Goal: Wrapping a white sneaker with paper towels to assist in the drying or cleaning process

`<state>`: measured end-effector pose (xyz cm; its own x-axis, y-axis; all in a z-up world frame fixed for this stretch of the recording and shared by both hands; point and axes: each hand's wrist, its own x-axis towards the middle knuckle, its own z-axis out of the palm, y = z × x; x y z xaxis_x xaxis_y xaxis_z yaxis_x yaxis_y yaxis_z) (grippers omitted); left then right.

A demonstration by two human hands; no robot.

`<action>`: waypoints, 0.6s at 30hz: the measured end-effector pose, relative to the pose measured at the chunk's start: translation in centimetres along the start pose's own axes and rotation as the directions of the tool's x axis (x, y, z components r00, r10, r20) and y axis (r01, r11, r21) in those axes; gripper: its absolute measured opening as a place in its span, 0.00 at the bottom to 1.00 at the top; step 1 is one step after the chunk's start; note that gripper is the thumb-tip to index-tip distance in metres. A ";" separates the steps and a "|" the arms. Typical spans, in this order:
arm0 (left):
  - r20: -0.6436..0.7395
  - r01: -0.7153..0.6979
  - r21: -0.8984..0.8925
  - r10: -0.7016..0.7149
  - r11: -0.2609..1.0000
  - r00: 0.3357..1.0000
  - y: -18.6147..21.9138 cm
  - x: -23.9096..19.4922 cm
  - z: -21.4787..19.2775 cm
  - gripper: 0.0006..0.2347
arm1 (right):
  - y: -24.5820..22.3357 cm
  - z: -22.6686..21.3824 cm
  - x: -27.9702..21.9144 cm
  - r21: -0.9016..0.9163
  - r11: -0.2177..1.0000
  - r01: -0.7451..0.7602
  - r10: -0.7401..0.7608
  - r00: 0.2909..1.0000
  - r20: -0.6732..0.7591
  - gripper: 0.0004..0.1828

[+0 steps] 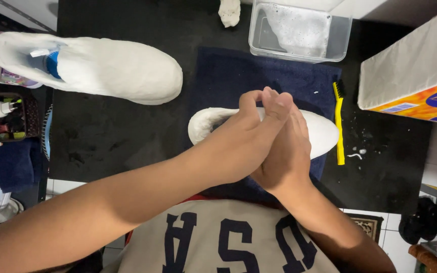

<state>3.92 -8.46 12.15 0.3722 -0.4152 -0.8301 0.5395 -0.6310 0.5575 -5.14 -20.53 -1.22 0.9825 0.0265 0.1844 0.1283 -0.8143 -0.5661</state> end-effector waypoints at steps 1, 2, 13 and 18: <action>-0.001 0.000 0.000 0.000 1.000 1.000 0.2 0.1 0.0 0.46 | 0.1 0.2 0.1 0.000 1.000 0.001 -0.001 1.000 0.000 0.48; -0.019 0.022 -0.003 -0.022 1.000 1.000 0.4 0.1 0.1 0.46 | 0.2 0.4 0.2 -0.047 0.999 0.000 0.001 1.000 0.011 0.47; -0.038 -0.156 -0.076 0.154 0.985 0.987 -1.9 2.4 1.2 0.46 | 0.6 1.9 1.1 -0.234 0.963 -0.130 0.163 0.978 0.128 0.20; -0.011 -0.335 -0.112 0.336 0.936 0.942 -2.9 2.5 1.4 0.45 | 1.8 2.9 -0.4 -0.136 0.975 -0.174 0.173 0.985 -0.014 0.20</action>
<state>2.19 -8.61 8.48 0.5397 -0.5960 -0.5945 0.4648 -0.3778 0.8008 -4.90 -20.33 -4.65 0.9878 -0.1233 0.0949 -0.0639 -0.8775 -0.4753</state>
